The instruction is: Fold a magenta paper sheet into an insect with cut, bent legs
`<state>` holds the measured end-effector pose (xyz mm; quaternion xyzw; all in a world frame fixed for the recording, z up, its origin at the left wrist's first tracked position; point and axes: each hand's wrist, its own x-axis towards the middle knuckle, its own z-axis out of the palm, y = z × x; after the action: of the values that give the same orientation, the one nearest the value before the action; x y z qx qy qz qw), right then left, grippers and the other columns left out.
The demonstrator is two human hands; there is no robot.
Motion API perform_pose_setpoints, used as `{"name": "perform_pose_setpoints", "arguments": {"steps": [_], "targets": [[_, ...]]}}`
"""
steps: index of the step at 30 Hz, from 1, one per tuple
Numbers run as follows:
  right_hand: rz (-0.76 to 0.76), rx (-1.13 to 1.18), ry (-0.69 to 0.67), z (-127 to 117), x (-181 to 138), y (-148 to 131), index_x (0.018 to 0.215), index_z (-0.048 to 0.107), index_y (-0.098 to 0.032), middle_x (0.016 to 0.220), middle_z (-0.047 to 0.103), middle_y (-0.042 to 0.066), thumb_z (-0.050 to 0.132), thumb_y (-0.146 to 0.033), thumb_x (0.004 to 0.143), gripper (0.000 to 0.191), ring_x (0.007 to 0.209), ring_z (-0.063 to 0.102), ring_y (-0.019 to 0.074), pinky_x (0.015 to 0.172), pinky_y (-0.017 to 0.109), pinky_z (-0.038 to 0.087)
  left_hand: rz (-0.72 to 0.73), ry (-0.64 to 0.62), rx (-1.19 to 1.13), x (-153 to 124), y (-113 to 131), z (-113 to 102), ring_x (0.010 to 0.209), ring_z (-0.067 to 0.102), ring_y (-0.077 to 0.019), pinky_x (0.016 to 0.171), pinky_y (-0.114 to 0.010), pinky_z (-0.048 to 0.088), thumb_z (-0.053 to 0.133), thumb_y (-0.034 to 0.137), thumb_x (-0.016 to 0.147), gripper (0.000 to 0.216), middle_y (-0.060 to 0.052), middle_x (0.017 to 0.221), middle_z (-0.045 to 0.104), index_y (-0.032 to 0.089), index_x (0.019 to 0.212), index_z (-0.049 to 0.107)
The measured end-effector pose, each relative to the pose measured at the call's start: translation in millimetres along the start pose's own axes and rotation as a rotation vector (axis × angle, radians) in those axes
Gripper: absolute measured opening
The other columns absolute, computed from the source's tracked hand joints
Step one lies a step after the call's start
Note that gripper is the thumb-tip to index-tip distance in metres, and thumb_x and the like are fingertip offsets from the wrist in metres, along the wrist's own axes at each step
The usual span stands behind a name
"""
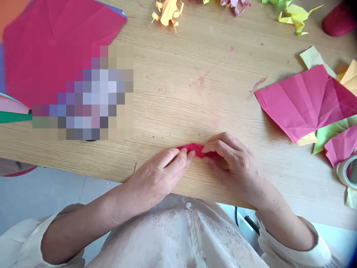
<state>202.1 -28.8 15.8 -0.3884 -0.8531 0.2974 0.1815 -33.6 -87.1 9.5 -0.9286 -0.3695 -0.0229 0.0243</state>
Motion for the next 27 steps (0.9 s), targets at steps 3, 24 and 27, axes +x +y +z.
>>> {"name": "perform_pose_setpoints", "arguments": {"steps": [3, 24, 27], "targets": [[-0.035, 0.000, 0.008, -1.4, -1.0, 1.9, 0.105, 0.062, -0.021, 0.103, 0.064, 0.008, 0.056, -0.004, 0.091, 0.022, 0.091, 0.062, 0.0198, 0.078, 0.035, 0.049, -0.005, -0.024, 0.016, 1.1, 1.0, -1.6, 0.120, 0.057, -0.0213, 0.107, -0.031, 0.049, 0.042, 0.008, 0.096, 0.053, -0.012, 0.135, 0.062, 0.006, 0.149, 0.043], [-0.098, 0.024, -0.007, -5.8, -5.5, 11.8, 0.106, 0.069, -0.022, 0.105, 0.068, 0.009, 0.053, -0.010, 0.096, 0.023, 0.094, 0.065, 0.0206, 0.082, 0.037, 0.054, -0.006, -0.101, -0.063, 2.3, -5.9, -2.1, 0.116, 0.055, -0.0224, 0.094, -0.033, 0.050, 0.054, 0.027, 0.101, 0.055, -0.009, 0.140, 0.058, 0.018, 0.153, 0.040], [-0.101, 0.027, -0.007, -6.1, -5.1, 11.4, 0.105, 0.070, -0.022, 0.105, 0.068, 0.009, 0.053, -0.009, 0.095, 0.023, 0.094, 0.065, 0.0205, 0.082, 0.037, 0.054, 0.010, -0.113, -0.047, 2.8, -7.0, -2.6, 0.117, 0.055, -0.0223, 0.096, -0.033, 0.050, 0.052, 0.026, 0.102, 0.054, -0.009, 0.139, 0.059, 0.018, 0.154, 0.038]]}}
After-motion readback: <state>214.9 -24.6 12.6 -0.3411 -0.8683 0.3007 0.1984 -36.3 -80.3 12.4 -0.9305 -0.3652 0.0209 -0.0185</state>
